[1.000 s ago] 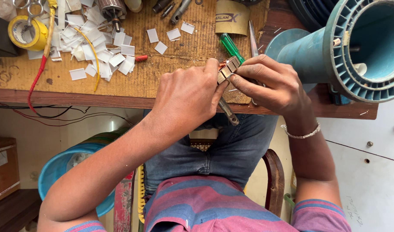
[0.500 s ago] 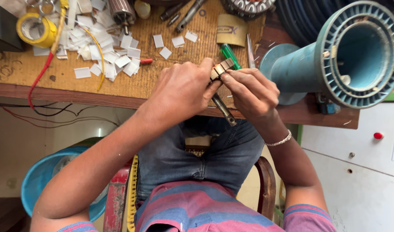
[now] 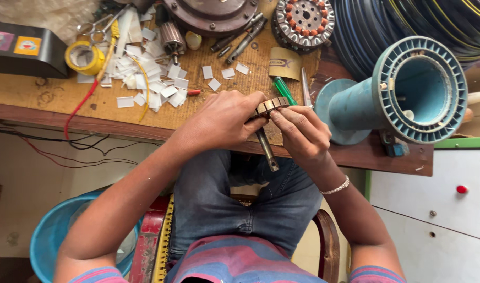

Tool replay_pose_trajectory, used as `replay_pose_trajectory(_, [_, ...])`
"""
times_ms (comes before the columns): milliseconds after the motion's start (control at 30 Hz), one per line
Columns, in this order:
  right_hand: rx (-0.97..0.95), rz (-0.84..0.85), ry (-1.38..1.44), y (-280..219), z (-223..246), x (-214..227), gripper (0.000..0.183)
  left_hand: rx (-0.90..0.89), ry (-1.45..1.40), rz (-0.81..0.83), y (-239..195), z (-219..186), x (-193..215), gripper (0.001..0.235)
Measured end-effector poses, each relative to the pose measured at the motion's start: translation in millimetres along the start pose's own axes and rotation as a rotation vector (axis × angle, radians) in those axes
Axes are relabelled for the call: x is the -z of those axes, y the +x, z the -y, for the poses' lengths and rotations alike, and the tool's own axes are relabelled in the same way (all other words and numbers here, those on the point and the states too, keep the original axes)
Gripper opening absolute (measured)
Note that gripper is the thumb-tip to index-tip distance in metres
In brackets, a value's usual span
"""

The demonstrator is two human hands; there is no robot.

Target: The person inserts small white insulating pieces into the slots of a motor stator. They use scissors to trim the pieces and a screwdriver to push them into place. The person repeats this process for multiple slots around the stator.

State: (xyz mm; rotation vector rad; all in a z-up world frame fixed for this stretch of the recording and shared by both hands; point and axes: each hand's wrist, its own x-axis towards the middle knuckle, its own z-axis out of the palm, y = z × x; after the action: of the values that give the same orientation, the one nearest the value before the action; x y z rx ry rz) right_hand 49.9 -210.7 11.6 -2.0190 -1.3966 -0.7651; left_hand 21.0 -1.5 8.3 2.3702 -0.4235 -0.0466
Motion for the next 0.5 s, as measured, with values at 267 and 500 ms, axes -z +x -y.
replay_pose_trajectory(267, [-0.017, 0.011, -0.088, -18, 14, 1, 0.032, -0.107, -0.048, -0.051, -23, 4, 4, 0.04])
replay_pose_trajectory(500, [-0.217, -0.118, -0.109, -31, -6, -4, 0.046, -0.433, 0.061, -0.119, -10, 17, -1, 0.055])
